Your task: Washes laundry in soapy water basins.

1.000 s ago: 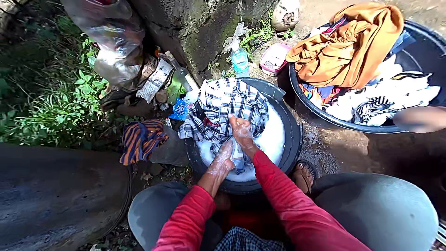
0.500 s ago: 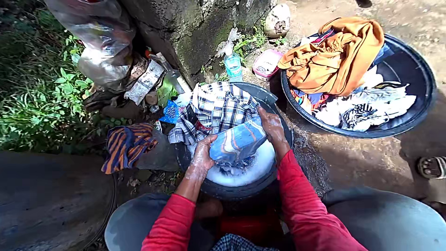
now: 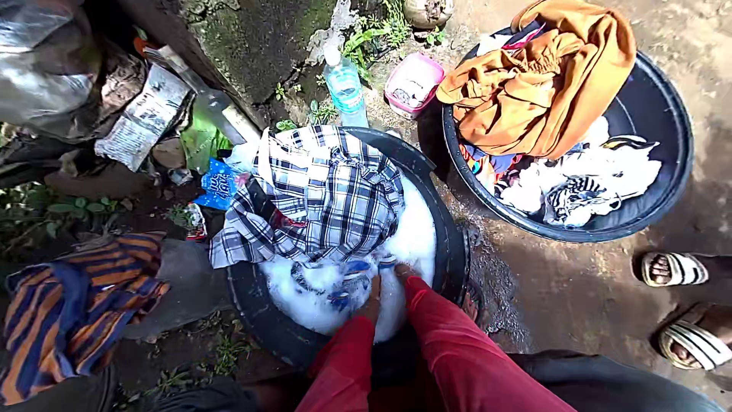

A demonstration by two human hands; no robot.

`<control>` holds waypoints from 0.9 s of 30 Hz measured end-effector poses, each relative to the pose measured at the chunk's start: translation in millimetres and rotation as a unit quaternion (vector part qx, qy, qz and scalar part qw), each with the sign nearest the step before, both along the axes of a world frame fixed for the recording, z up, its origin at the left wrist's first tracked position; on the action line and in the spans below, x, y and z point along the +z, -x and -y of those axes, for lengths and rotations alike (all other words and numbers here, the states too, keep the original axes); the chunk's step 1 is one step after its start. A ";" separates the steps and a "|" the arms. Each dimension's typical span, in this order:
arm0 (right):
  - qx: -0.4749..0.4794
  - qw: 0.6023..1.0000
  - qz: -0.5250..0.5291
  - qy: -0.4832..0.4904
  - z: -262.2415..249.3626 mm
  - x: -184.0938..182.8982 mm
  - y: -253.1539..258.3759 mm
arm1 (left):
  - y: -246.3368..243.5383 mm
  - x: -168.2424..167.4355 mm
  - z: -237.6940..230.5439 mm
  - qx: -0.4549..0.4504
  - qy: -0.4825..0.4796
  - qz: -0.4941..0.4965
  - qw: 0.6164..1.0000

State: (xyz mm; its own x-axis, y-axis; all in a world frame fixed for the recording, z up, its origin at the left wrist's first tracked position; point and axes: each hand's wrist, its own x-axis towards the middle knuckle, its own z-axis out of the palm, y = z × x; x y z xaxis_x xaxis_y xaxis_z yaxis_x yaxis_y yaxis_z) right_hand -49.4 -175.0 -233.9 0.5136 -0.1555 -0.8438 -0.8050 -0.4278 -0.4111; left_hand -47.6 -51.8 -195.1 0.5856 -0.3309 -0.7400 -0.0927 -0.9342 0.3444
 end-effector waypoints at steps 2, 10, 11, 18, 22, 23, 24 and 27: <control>0.031 0.999 -0.028 0.003 -0.5 9.8 1.6 | -4.0 18.7 -12.6 -0.120 -0.098 -0.098 0.983; 0.111 0.971 0.205 -0.055 51.0 105.8 -23.6 | -82.3 98.8 -5.2 0.154 0.417 -0.054 0.894; 0.129 0.964 0.226 -0.059 45.0 119.7 -21.4 | -84.9 120.2 -13.6 0.164 0.482 -0.050 0.859; -0.108 0.898 0.423 -0.047 11.6 241.6 24.9 | -67.2 159.5 -35.1 0.034 0.346 0.152 0.925; -0.167 0.815 0.540 -0.123 -8.2 310.8 59.5 | -40.9 97.9 -12.3 0.086 0.236 0.230 0.940; -0.193 0.771 0.586 -0.159 -8.0 323.4 69.2 | -35.5 82.3 -9.7 0.100 0.201 0.233 0.946; -0.217 0.718 0.632 -0.194 -6.1 336.7 78.2 | -31.4 68.7 -9.5 0.119 0.168 0.216 0.954; -0.287 0.595 0.708 -0.249 13.0 353.1 91.1 | -21.5 50.2 -18.3 0.263 0.186 0.066 0.944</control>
State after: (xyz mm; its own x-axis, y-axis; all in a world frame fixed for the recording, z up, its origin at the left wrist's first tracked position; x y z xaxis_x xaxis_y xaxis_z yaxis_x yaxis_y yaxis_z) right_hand -140.6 -188.0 119.2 0.7471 -0.5608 0.3570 0.5455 0.2102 -0.8113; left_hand -26.1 -33.6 -144.9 0.8202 -0.1910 -0.5392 0.2859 -0.6795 0.6756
